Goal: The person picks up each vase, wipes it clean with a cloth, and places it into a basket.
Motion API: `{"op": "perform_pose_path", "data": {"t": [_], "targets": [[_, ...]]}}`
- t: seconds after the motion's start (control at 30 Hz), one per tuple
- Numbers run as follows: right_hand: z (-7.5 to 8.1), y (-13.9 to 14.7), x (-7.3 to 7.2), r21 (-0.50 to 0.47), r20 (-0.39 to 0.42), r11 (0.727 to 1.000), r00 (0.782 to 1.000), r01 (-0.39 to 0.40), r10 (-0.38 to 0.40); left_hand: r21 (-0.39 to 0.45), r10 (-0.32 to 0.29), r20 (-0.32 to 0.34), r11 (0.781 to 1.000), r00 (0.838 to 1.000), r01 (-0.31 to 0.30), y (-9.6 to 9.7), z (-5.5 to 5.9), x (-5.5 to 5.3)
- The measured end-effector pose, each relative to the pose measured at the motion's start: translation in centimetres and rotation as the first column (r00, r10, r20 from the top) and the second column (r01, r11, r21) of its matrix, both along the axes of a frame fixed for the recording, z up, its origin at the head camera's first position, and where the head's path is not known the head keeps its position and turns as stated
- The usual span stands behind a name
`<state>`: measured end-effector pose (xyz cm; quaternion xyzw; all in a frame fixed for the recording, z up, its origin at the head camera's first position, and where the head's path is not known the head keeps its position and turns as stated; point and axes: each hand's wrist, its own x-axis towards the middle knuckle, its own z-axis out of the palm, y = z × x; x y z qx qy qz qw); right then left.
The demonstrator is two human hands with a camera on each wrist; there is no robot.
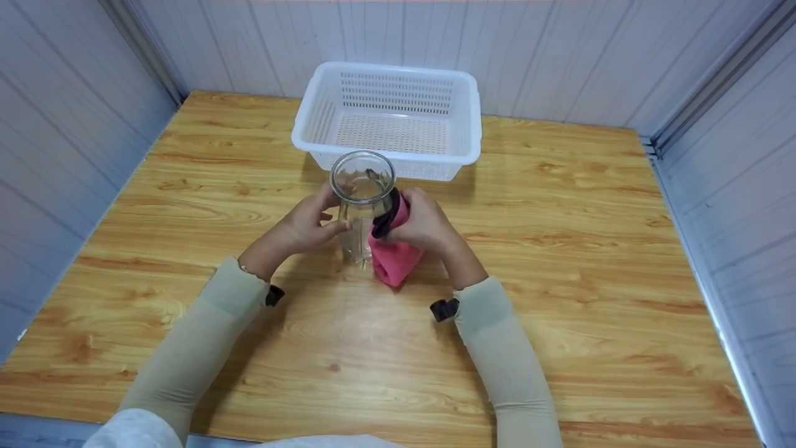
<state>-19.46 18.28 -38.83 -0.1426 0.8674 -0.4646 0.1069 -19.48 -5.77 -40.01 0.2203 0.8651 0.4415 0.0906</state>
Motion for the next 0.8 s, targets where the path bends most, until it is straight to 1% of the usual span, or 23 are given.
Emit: {"op": "perform_pose_path", "data": {"t": [0.17,0.27,0.37,0.5,0.63,0.73,0.8], "targets": [[1.2,-0.1,-0.1,-0.079,-0.117,0.997,0.993,0.019,-0.028,0.007,-0.029,-0.005,1.000,1.000,0.029,0.2,-0.1,-0.2],[1.3,-0.1,-0.4,-0.106,-0.149,0.994,0.988,0.019,-0.034,0.013,-0.044,-0.009,0.999,0.999,0.044,0.2,0.0,-0.3],[1.2,0.1,-0.7,-0.100,-0.140,0.995,0.990,0.005,-0.019,0.016,-0.048,-0.018,0.999,0.999,0.048,0.2,0.0,-0.4],[0.7,0.3,-0.9,-0.031,-0.125,0.999,0.992,-0.035,0.031,0.023,-0.045,-0.010,0.999,0.999,0.045,0.2,0.0,-0.3],[-0.5,0.6,-0.9,0.054,-0.100,0.995,0.991,-0.081,0.086,0.025,-0.048,-0.007,0.999,0.999,0.048,0.3,0.0,-0.3],[-1.4,0.8,-0.7,0.073,-0.072,0.992,0.992,-0.098,0.103,0.021,-0.045,-0.003,0.999,0.999,0.045,0.3,-0.1,-0.3],[-1.7,0.9,-0.6,0.069,-0.059,0.993,0.994,-0.092,0.096,0.013,-0.040,0.002,0.999,0.999,0.040,0.3,0.0,-0.3]]}}
